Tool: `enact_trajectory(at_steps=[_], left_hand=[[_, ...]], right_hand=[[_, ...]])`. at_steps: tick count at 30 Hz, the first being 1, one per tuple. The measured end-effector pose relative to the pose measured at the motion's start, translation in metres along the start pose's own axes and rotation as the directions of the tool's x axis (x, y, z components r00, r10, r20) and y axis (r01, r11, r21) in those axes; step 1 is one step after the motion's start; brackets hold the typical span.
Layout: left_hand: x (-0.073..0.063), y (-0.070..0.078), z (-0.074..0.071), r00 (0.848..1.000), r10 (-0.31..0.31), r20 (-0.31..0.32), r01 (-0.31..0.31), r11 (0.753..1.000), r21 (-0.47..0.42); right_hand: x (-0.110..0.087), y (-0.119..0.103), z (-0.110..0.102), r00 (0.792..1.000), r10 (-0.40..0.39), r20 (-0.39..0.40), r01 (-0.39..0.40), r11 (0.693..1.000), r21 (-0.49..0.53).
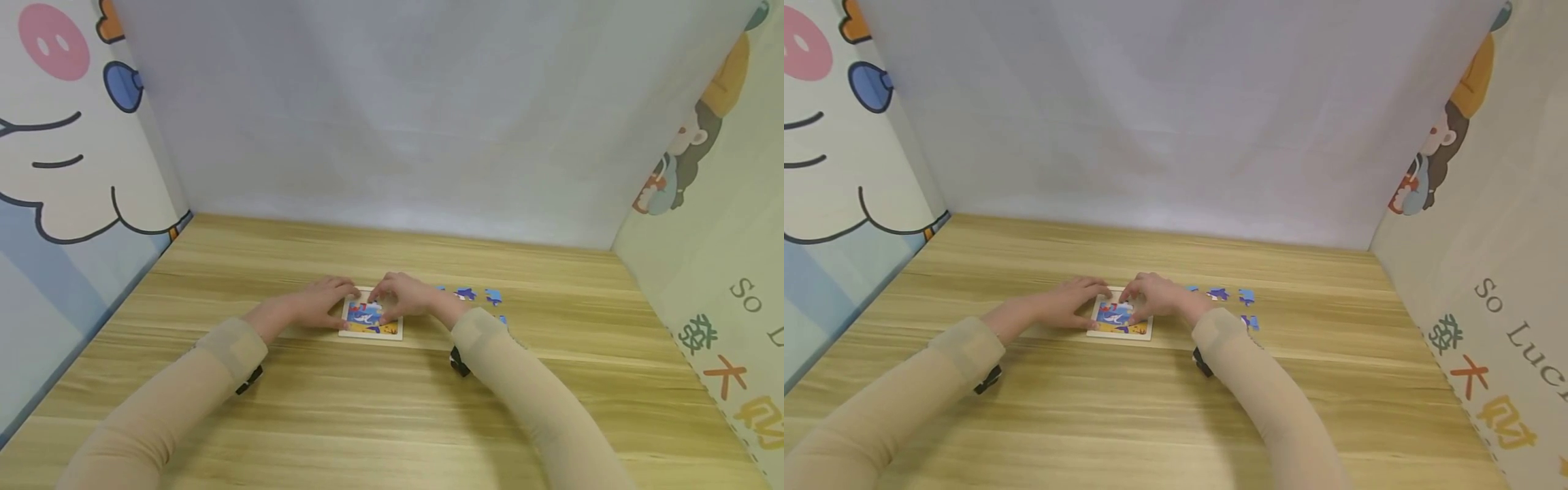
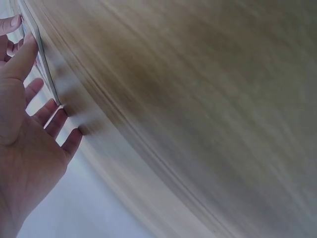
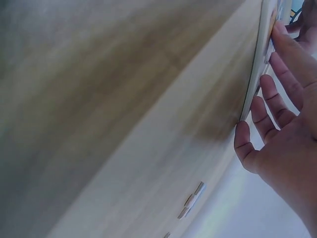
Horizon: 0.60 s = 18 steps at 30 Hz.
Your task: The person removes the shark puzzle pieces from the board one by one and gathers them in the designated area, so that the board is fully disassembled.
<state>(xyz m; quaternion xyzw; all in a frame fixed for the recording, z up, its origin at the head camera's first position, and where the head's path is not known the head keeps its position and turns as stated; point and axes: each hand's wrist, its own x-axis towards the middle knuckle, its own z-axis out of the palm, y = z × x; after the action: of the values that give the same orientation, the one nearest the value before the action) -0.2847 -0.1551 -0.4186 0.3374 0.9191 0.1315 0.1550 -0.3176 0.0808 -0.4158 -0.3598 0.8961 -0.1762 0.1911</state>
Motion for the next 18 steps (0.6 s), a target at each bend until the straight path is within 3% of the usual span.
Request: enact_trajectory(at_steps=[10,18], left_hand=[[-0.0011,-0.0004,0.0016,0.999,0.037,-0.022,-0.038,0.999,-0.008],[0.0016,-0.001,0.0018,1.0,0.021,-0.016,-0.021,1.0,-0.015]], right_hand=[[0.002,-0.0008,0.0002,1.0,0.013,0.018,-0.013,1.0,0.003],[0.0025,-0.0048,-0.0023,1.0,0.01,0.019,-0.011,0.999,0.043]])
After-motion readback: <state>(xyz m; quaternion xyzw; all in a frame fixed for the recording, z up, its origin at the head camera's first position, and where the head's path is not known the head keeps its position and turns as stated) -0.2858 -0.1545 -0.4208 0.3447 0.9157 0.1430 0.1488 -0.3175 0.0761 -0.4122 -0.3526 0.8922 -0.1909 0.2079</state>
